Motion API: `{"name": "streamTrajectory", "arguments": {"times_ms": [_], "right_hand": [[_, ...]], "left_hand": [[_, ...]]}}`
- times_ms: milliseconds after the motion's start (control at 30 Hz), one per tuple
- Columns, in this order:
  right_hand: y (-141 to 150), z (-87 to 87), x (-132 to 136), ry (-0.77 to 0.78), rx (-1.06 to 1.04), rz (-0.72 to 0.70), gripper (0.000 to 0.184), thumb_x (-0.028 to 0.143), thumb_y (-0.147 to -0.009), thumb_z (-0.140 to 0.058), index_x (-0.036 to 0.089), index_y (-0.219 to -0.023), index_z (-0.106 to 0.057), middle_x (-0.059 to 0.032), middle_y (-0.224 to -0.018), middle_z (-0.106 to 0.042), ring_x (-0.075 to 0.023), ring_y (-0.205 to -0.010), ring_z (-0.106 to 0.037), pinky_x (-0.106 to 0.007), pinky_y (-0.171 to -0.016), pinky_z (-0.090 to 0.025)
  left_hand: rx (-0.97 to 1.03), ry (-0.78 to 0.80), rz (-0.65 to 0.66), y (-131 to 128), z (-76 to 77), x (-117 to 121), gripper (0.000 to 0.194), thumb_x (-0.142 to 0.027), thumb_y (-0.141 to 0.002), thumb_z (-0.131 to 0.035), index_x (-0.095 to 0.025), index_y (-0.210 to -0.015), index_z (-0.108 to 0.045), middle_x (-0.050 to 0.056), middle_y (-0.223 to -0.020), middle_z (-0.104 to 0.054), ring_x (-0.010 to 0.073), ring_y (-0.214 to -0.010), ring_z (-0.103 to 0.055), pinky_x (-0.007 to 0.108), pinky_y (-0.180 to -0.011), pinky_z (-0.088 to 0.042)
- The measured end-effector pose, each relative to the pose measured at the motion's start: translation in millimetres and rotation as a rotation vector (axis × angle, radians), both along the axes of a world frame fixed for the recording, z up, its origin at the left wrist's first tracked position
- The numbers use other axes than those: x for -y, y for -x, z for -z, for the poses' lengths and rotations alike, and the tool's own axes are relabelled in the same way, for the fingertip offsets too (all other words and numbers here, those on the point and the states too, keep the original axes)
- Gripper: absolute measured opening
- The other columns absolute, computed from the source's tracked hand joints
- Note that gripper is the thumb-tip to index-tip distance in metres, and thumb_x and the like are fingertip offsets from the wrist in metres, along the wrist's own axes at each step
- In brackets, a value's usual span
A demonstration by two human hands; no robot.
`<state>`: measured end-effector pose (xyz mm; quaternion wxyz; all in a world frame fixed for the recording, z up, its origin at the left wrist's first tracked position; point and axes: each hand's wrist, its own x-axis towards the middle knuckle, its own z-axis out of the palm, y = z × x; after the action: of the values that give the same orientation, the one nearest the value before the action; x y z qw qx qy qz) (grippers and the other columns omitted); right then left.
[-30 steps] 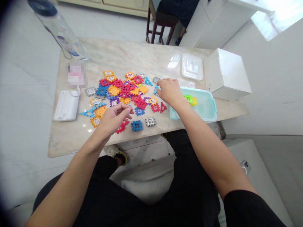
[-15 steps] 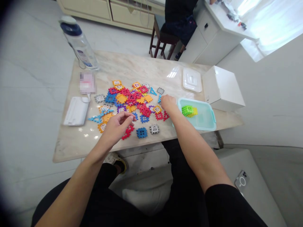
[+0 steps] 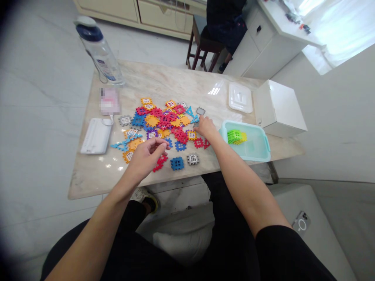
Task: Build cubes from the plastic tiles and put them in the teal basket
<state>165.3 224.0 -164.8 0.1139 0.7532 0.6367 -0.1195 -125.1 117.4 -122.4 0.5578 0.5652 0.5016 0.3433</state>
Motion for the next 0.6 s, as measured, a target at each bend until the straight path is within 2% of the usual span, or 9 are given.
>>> {"name": "streamTrajectory", "arguments": {"times_ms": [100,233,367,467,600], "right_hand": [[1,6.7,-3,-0.002,-0.021,0.009,0.062,0.033,-0.099,-0.079,0.004,-0.15,-0.06,-0.0296,-0.149,-0.067,-0.0398,-0.137,-0.067,-0.048,-0.12,-0.052],[0,10.7,-3,0.013,-0.05,0.056,0.077,0.039,-0.086,-0.092,0.005,-0.146,-0.059,-0.0295,-0.153,-0.057,-0.0409,-0.14,-0.062,-0.049,-0.122,-0.05],[-1,6.8,2,0.0,-0.085,0.052,0.071,0.042,-0.079,-0.098,0.008,-0.133,-0.066,-0.0275,-0.156,-0.051,-0.0417,-0.142,-0.057,-0.051,-0.124,-0.048],[-3,-0.9,6,-0.028,-0.086,-0.029,0.067,0.04,-0.083,-0.095,0.008,-0.134,-0.066,-0.0272,-0.15,-0.058,-0.0411,-0.141,-0.058,-0.052,-0.125,-0.048],[-5,-17.1,11,-0.08,-0.129,-0.122,0.059,0.03,-0.083,-0.092,0.007,-0.131,-0.068,-0.0244,-0.132,-0.07,-0.0388,-0.125,-0.067,-0.051,-0.116,-0.054]], "left_hand": [[0.004,0.007,0.003,0,1.0,0,0.026,-0.047,-0.098,-0.066,-0.021,-0.1,-0.073,0.01,-0.098,-0.083,0.0252,-0.083,-0.078,0.04,-0.081,-0.06],[0.012,0.013,0.006,-1,-0.6,-1,0.026,-0.046,-0.098,-0.067,-0.021,-0.099,-0.073,0.009,-0.098,-0.082,0.0243,-0.082,-0.078,0.039,-0.081,-0.06],[0.017,0.013,0.017,-1,-0.4,-2,0.025,-0.045,-0.098,-0.068,-0.021,-0.099,-0.073,0.009,-0.097,-0.083,0.0253,-0.083,-0.078,0.039,-0.081,-0.06],[0.021,0.009,0.017,-2,1.9,-3,0.026,-0.046,-0.098,-0.068,-0.021,-0.099,-0.074,0.009,-0.096,-0.083,0.0257,-0.082,-0.078,0.039,-0.08,-0.059],[0.037,0.018,0.008,-3,6.8,-4,0.026,-0.046,-0.098,-0.07,-0.021,-0.099,-0.074,0.009,-0.096,-0.082,0.0244,-0.081,-0.077,0.039,-0.079,-0.059]]}}
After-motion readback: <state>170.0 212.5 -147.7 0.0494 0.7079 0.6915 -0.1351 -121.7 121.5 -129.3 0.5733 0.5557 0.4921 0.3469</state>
